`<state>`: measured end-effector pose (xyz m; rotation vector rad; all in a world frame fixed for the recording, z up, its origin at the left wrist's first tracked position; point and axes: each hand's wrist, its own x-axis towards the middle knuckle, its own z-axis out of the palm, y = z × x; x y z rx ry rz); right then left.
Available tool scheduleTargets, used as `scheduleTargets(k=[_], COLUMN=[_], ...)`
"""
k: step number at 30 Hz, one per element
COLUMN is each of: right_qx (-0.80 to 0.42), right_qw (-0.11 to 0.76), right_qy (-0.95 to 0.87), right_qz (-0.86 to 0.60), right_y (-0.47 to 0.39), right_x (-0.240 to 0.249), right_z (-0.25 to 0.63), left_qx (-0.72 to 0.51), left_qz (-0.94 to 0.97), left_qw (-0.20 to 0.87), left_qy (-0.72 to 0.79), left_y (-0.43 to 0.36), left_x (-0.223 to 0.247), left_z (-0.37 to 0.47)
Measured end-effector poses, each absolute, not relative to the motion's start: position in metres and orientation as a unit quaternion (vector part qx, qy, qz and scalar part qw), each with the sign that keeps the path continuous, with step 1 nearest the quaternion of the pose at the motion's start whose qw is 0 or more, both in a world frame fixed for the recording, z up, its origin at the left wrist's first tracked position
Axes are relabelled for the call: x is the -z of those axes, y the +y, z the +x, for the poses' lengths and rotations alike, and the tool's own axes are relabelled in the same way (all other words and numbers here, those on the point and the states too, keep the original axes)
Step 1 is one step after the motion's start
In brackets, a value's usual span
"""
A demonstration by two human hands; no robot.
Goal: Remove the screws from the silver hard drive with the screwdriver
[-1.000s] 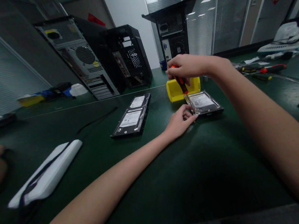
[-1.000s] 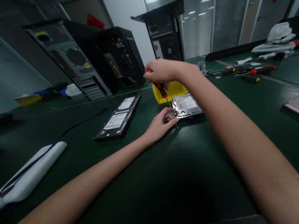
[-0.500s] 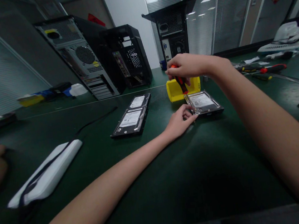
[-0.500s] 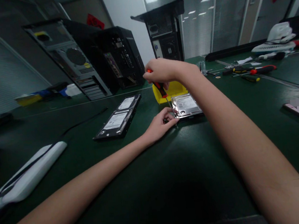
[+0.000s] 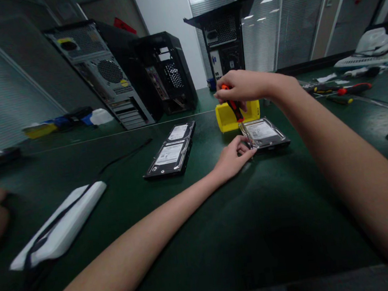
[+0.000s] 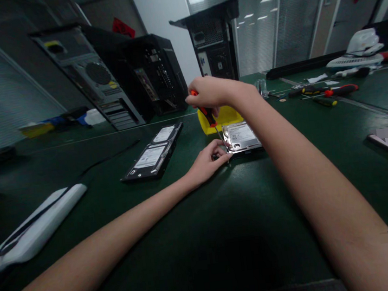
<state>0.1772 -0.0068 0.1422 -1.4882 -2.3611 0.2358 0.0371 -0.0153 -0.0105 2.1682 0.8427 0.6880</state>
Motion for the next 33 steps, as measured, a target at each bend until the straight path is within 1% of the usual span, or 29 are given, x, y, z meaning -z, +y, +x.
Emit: scheduleTargets(k=[33], right_qx=[-0.077], right_qw=[0.183], right_qy=[-0.829], right_qz=[-0.523], right_y=[-0.0017], right_x=[-0.1365], right_z=[0.1786], left_qx=[-0.267], left_qz=[0.833], left_qw=[0.354], left_qy=[0.330], left_y=[-0.0173], left_x=[0.0088], left_z=[0.0381])
